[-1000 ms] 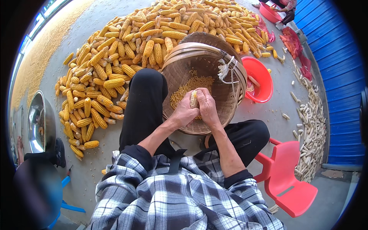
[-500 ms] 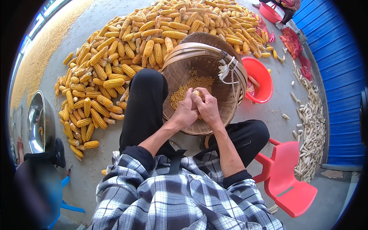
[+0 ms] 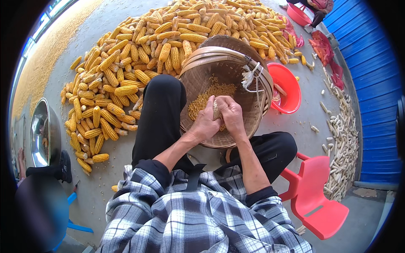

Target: The person sits on the floor and shucks corn cobs by hand, removing kernels into a woven basket. They repeatedly pick up cobs from a large pile, strip the kernels, and place the bare cobs aside.

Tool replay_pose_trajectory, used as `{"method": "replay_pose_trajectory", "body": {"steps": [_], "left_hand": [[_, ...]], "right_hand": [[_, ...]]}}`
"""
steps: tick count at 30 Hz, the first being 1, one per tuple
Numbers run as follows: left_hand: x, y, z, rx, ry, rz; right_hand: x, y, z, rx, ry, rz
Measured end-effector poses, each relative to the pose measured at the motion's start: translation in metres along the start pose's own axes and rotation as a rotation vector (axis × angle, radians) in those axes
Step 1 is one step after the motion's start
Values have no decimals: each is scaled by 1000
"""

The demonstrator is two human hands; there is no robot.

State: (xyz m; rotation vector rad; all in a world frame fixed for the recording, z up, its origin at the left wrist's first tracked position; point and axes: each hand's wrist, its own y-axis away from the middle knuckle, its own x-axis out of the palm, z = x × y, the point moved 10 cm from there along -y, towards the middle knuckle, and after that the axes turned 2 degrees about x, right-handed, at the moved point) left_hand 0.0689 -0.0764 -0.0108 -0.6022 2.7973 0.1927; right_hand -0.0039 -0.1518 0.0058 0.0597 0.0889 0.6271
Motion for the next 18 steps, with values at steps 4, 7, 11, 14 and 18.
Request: {"method": "replay_pose_trajectory", "body": {"steps": [4, 7, 11, 14, 18], "left_hand": [[8, 1, 4, -4, 24, 51], [9, 0, 2, -9, 100, 88], [5, -2, 5, 70, 23, 42], [20, 4, 1, -126, 396, 261], [19, 14, -16, -236, 886, 249]], "right_hand": [[-4, 1, 7, -136, 155, -67], [-9, -1, -7, -133, 173, -115], [-9, 3, -1, -164, 147, -179], [-22, 1, -8, -146, 24, -251], [-22, -8, -25, 70, -174, -136]]}}
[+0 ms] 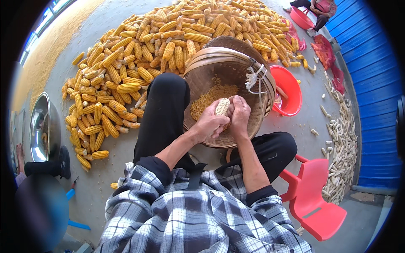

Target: The person sits on the floor and shucks corn cobs by hand, removing kernels into a woven basket. They repeatedly pick up cobs from a large pile, strip the kernels, and place the bare cobs aside.

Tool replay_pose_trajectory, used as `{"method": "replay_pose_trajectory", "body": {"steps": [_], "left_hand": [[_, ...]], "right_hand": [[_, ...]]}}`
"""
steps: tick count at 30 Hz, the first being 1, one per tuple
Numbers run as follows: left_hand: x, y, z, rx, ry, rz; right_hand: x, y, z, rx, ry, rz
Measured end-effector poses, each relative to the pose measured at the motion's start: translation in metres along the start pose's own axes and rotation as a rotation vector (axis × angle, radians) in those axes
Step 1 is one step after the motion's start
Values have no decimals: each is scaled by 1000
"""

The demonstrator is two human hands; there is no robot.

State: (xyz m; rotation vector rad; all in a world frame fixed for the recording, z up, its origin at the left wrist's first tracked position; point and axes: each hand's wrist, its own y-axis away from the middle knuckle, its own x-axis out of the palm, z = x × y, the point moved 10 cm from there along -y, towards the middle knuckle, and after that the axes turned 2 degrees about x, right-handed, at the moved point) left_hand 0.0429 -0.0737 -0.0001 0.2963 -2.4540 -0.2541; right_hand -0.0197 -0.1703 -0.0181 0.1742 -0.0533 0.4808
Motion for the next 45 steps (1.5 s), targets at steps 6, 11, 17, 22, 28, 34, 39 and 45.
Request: {"method": "replay_pose_trajectory", "body": {"steps": [6, 11, 17, 22, 28, 34, 39, 45], "left_hand": [[-29, -5, -35, 376, -855, -280], [-7, 18, -33, 139, -1023, -61], [-13, 76, -134, 410, -588, 120], [-222, 146, -190, 455, -319, -652], [-455, 263, -19, 123, 178, -1236], [-495, 276, 87, -295, 26, -1354], [-566, 295, 112, -436, -420, -1536], [-615, 281, 119, -293, -244, -1572]], "right_hand": [[44, 8, -19, 191, -31, 424], [60, 18, -16, 234, -133, 472], [18, -12, -40, 255, -227, 215], [53, 5, -27, 286, 72, 257], [71, 2, -7, 212, 344, 257], [25, 1, 61, -115, 672, 85], [-69, 18, 163, -475, 1217, -291], [-210, 36, 178, -202, 1684, -511]]}}
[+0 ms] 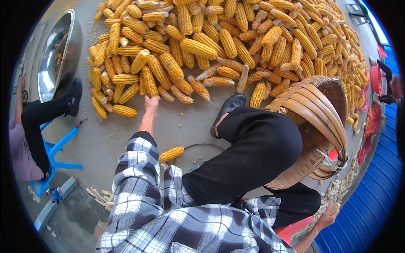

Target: The person sits on the floor and shucks corn cobs by hand, removing kernels into a woven basket. They repeatedly pick up cobs from a large pile, strip the kernels, and place the bare cobs aside.

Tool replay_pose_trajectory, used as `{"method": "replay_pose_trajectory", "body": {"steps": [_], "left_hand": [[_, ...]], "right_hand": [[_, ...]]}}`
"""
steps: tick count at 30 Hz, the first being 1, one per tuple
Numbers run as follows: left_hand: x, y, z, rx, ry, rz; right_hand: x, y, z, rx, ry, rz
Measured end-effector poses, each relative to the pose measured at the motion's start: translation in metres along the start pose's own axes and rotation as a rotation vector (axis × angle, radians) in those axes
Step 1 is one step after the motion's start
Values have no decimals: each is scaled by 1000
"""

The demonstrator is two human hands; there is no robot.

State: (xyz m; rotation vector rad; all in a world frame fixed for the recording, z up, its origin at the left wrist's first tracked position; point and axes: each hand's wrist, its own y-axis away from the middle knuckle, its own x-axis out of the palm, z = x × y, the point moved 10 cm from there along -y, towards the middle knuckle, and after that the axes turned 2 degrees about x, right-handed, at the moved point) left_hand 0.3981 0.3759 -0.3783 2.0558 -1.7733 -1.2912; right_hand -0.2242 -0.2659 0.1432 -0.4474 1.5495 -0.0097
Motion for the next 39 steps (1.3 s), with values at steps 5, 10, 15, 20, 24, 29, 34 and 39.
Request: {"method": "replay_pose_trajectory", "body": {"steps": [5, 10, 15, 20, 24, 29, 34, 39], "left_hand": [[-1, 5, -6, -220, -62, -77], [11, 29, -31, -88, 64, 53], [13, 102, -79, 31, 427, 258], [17, 204, -164, 234, 589, 637], [18, 304, -252, 504, 563, 833], [18, 430, -340, 1066, 357, 753], [42, 587, -372, 1940, -62, 535], [97, 635, -347, 1966, 11, 706]], "right_hand": [[63, 25, -94, -44, 220, 270], [130, 69, -147, 137, 206, 640], [139, 15, -114, 203, -216, 475], [80, -44, 0, 88, -618, 81], [5, -41, 154, -286, -673, -148], [-64, 21, 274, -565, -963, -284], [-105, 54, 293, -801, -910, -305], [-26, 47, 263, -653, -1111, 234]]}}
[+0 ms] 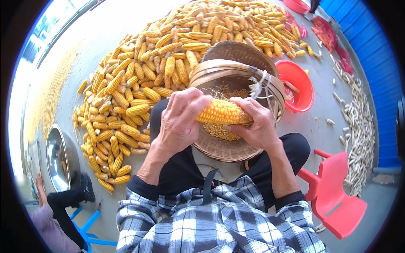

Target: The person sits on the floor and shucks corn cobs by hand, removing kernels into a woven basket. They repeatedly pick up cobs from a large pile, strip the kernels, and place the bare cobs aside.

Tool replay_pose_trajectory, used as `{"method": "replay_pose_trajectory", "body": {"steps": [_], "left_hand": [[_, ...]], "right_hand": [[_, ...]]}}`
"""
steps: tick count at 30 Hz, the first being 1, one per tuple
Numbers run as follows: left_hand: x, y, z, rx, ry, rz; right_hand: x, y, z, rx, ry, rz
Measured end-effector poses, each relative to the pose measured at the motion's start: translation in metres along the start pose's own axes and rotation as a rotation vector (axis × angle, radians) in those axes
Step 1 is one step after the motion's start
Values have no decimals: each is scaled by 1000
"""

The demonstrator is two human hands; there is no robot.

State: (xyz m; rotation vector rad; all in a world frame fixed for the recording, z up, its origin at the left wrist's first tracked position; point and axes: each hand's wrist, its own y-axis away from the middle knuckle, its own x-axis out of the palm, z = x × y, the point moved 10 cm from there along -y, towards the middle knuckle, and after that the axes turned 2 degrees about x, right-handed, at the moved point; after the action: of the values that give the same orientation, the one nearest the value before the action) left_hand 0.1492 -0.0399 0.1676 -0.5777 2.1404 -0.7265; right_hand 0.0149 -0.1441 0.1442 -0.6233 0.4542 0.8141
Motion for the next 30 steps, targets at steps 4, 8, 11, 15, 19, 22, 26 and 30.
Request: {"method": "replay_pose_trajectory", "body": {"steps": [4, 8, 11, 15, 19, 22, 26, 30], "left_hand": [[56, 13, 31, -546, 801, -143], [111, 43, 34, -833, 1374, -40], [125, 63, 42, -971, 1407, -108], [113, 67, 59, -948, 1311, -150], [105, 56, 45, -838, 1247, -110], [109, 57, 39, -829, 1196, -28], [130, 83, 34, -902, 1145, 171], [155, 92, 21, -825, 1357, 161]], "right_hand": [[-16, 23, -17, 58, 170, -214], [-9, 28, -17, 36, 332, -291], [9, 29, -11, -30, 225, -224], [23, 27, -31, 126, -192, -95], [28, 22, -71, 343, -587, -157], [30, 10, -69, 325, -867, -168], [52, -3, -59, 317, -900, -100], [70, 15, -83, 543, -880, -116]]}}
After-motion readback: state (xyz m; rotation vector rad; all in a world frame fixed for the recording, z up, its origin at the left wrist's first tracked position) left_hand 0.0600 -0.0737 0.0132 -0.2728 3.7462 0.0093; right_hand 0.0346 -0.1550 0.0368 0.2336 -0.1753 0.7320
